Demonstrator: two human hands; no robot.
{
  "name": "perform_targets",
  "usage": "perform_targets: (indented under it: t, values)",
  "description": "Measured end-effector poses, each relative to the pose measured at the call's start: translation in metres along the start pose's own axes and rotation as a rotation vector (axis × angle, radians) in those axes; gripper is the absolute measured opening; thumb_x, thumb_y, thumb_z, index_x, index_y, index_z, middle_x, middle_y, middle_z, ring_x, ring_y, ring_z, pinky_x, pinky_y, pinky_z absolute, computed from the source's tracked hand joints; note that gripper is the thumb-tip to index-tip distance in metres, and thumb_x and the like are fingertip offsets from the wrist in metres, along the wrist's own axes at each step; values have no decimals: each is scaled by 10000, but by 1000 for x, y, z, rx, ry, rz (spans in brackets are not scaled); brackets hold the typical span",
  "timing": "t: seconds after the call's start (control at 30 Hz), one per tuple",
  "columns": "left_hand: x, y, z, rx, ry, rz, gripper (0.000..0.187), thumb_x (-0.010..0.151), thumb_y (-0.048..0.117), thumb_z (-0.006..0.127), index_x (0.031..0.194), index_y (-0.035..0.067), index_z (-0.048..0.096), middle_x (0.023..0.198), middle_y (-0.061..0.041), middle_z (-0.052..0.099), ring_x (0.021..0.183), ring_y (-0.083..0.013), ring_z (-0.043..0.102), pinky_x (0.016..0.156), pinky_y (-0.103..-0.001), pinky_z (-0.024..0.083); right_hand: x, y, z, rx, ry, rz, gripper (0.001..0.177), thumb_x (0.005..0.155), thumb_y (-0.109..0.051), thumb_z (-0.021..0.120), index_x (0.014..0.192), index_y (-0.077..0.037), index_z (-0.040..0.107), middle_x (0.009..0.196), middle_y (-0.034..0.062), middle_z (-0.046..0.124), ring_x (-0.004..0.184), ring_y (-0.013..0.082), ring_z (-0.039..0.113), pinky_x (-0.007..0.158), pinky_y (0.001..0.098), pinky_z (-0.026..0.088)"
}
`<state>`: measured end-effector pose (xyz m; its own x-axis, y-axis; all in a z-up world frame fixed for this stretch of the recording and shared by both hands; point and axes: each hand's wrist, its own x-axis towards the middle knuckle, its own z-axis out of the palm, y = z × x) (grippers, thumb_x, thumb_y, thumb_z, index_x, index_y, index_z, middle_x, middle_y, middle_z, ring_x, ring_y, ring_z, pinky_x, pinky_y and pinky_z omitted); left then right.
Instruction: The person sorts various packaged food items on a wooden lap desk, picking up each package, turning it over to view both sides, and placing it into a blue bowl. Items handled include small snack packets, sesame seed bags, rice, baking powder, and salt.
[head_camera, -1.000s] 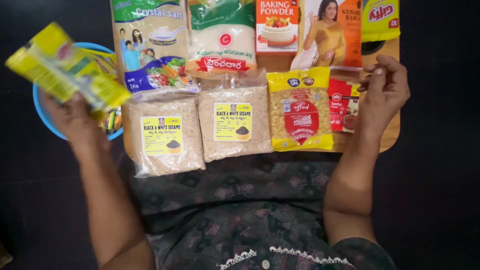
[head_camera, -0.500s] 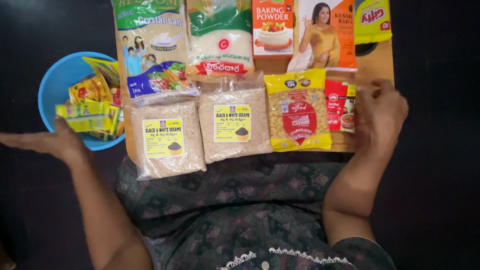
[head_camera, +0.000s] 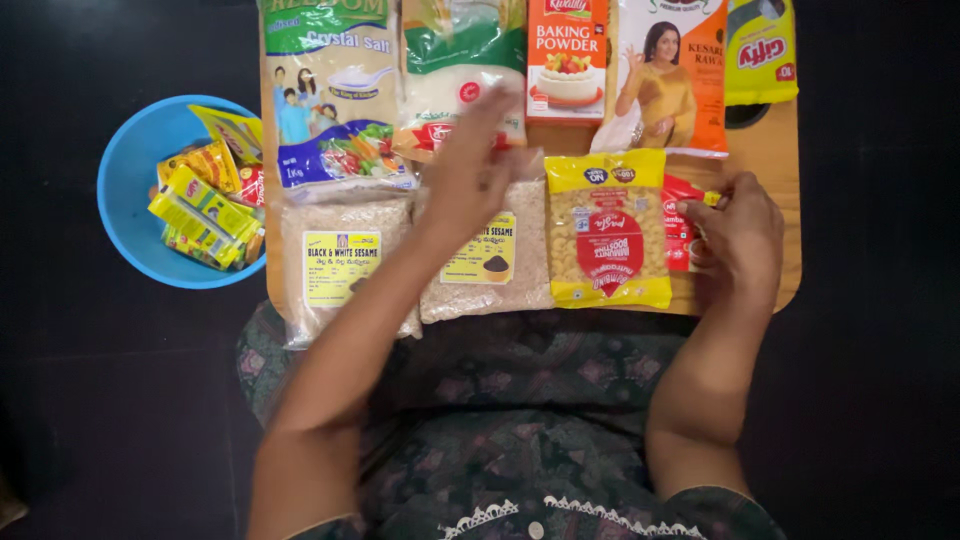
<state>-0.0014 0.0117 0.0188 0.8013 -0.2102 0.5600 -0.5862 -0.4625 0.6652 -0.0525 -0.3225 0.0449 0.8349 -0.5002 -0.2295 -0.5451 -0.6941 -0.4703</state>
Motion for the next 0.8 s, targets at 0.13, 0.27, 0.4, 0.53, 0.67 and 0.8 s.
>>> perform_targets:
  t: [0.13, 0.27, 0.4, 0.53, 0.67, 0.8]
  values:
    - [7, 8, 34, -282, -217, -223, 397, 974, 74, 672, 1364, 126, 616, 1201, -120, 717, 894, -194, 722, 805, -305, 607, 13, 17, 7, -265, 295, -671, 407, 790, -227, 978, 891, -23, 641, 849, 153, 668, 702, 274, 627, 575, 409, 520]
    - [7, -10, 46, -519, -268, -398, 318, 992, 113, 672, 1308, 98, 637, 1032, -69, 772, 803, -115, 739, 741, -287, 614, 18, 25, -1, 292, 67, 60, 225, 928, -92, 747, 1105, -60, 612, 867, 104, 637, 714, 165, 588, 548, 354, 433]
    - [3, -17, 46, -559, -274, -372, 366, 995, 182, 720, 1340, 99, 630, 1088, -50, 764, 884, -90, 735, 795, -270, 609, 1, 22, -25, 487, 341, -571, 234, 1069, 19, 747, 1210, 3, 560, 1149, 75, 615, 1033, 109, 654, 892, 256, 586]
    - [2, -19, 41, -723, -323, -255, 569, 913, 167, 795, 1416, 72, 547, 1244, -61, 702, 1039, -127, 695, 922, -283, 585, -22, -8, 11, 1053, 67, -634, 393, 1010, 73, 818, 1300, -46, 582, 1213, 34, 596, 1090, 106, 563, 1038, 241, 537]
    - [0, -19, 41, -767, -425, -239, 588, 888, 141, 834, 1407, 57, 571, 1261, -74, 705, 1081, -148, 719, 970, -296, 578, -26, -54, 68, 1044, -89, -671, 408, 993, 67, 758, 1333, -63, 573, 1288, 40, 597, 1167, 104, 588, 1063, 250, 535]
    - [0, -21, 46, -722, -314, -389, 405, 958, 118, 770, 1318, 44, 600, 1151, -68, 775, 1038, -110, 739, 919, -274, 598, -33, -70, 86, 1310, -248, -324, 440, 913, -43, 706, 1310, -127, 537, 1170, -8, 601, 877, 72, 619, 647, 194, 509]
